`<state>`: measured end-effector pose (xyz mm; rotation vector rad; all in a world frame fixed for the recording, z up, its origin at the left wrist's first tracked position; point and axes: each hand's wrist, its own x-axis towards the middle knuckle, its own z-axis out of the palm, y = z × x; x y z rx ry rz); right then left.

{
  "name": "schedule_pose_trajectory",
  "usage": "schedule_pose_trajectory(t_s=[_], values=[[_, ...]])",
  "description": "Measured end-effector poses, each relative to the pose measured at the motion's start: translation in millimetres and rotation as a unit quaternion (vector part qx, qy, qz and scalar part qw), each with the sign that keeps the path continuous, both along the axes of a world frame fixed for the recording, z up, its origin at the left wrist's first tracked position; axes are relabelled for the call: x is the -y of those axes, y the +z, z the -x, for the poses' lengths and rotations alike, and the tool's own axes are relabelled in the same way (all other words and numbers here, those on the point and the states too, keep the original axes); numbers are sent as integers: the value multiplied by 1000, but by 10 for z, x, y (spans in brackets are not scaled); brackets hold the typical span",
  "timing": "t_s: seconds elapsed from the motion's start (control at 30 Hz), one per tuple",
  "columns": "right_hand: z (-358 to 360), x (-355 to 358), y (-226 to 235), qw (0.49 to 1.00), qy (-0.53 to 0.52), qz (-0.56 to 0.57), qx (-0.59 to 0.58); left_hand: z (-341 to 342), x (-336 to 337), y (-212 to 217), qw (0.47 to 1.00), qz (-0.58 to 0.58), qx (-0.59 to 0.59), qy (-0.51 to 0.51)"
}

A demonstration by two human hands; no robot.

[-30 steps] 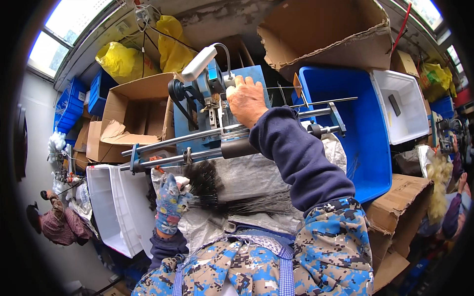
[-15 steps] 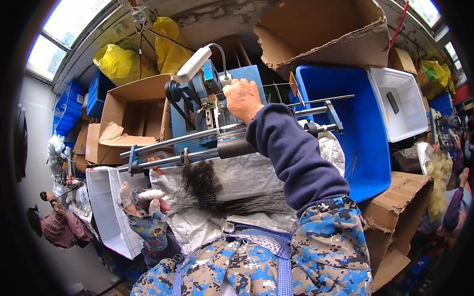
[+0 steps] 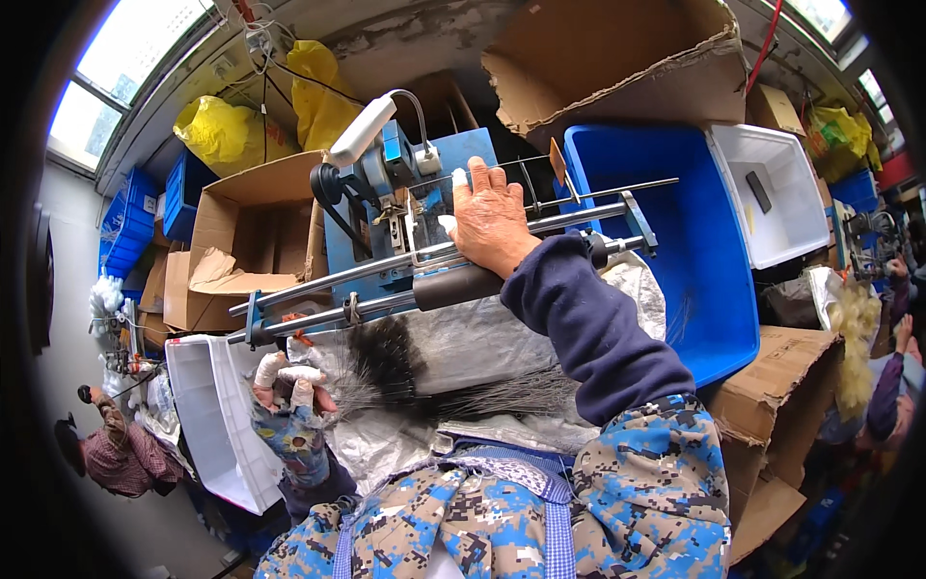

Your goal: The person operates a blue industrial machine by repeatedly pulling a white handle to process a bundle of black bristles. The person holds the bristles with a gloved left hand while manipulating the machine's lever with the right hand. The processed bristles are collected in a white bin below the machine.

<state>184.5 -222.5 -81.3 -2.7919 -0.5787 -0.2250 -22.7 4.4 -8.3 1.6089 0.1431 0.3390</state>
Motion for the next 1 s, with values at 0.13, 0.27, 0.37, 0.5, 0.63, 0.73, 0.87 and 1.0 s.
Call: schedule_pose_trajectory(t_s=[0.13,0.27,0.37,0.5,0.63,0.73,0.87,1.0], values=[[36,-26,17,999,-18,-9,-25,-14,155,33,998,-30,33,-50],[26,-167,-52,1000,2,-15,-13,28,60,-19,1000,-7,12,-3],[51,-378,-47,998,9,-51,-22,51,63,6,1000,7,5,-10],[109,-732,-34,997,25,-63,-25,33,108,24,999,24,3,-27],[49,-526,-128,995,79,-44,49,46,111,41,1000,-21,4,-13],[-15,-165,-122,999,46,1,2,55,-53,10,1000,-8,-1,23],[-86,126,154,997,54,8,62,16,-95,-53,999,21,-1,31],[-331,106,237,990,1,81,114,-62,129,9,999,38,8,8]])
